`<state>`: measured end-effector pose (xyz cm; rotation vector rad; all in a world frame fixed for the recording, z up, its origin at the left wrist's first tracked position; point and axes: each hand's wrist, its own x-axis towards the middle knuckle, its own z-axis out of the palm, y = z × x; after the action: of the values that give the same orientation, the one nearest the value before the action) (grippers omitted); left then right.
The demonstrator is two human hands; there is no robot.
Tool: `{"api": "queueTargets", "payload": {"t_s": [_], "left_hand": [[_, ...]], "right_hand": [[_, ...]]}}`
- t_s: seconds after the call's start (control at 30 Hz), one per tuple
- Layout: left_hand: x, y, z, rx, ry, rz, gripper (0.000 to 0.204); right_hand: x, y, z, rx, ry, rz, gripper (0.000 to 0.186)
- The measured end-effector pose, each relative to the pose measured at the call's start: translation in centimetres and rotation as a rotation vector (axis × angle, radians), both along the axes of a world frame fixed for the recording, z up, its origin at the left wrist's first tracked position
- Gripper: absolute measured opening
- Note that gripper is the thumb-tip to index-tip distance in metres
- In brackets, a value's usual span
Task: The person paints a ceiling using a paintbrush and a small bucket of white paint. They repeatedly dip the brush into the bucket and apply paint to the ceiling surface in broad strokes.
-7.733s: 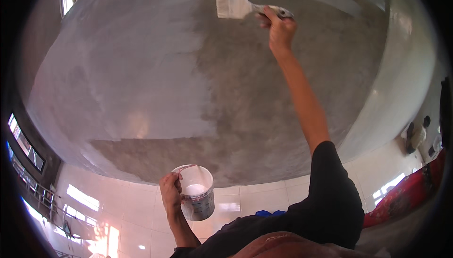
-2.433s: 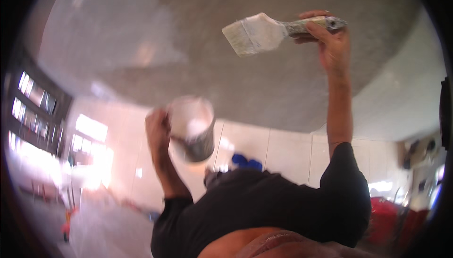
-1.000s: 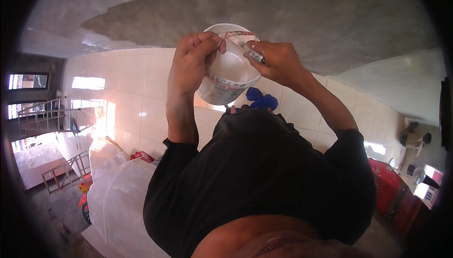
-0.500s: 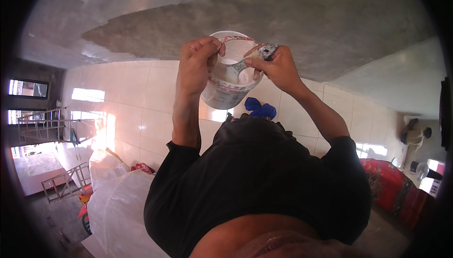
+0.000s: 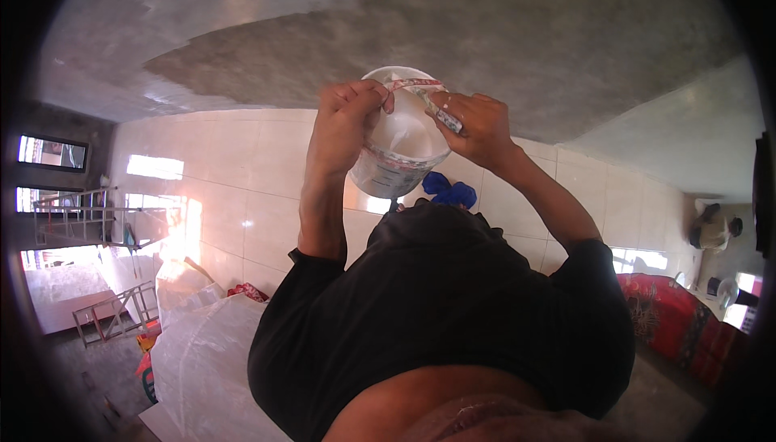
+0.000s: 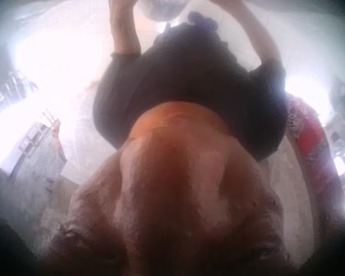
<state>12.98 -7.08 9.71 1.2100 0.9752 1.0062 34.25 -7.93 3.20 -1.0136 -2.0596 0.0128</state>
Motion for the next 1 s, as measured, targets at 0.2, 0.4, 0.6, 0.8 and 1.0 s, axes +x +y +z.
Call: {"api": "queueTargets", "payload": {"t_s": [0.2,0.4,0.6,0.8,1.0], "left_hand": [[-0.2,-0.1,-0.5,0.002,-0.035,0.055,0.024],[0.3,-0.1,-0.5,0.02,-0.052,0.096,0.024],[0.2,-0.1,-0.5,0.017,-0.066,0.092,0.023],[-0.1,-0.2,-0.5,0.032,-0.048,0.094,0.024],[-0.1,-0.5,-0.7,0.013,-0.004,0.077,0.024]], "right_hand": [[0.4,-1.6,1.4,0.102,0.068,-0.022,0.023],[0.3,-2.1,2.4,-0.433,0.584,0.019,0.015],[-0.3,-0.8,1.9,-0.908,0.901,0.217,0.013],[-0.8,-0.7,0.3,-0.614,0.768,0.087,0.012],[0.2,-0.1,-0.6,0.007,0.154,0.038,0.023]]}}
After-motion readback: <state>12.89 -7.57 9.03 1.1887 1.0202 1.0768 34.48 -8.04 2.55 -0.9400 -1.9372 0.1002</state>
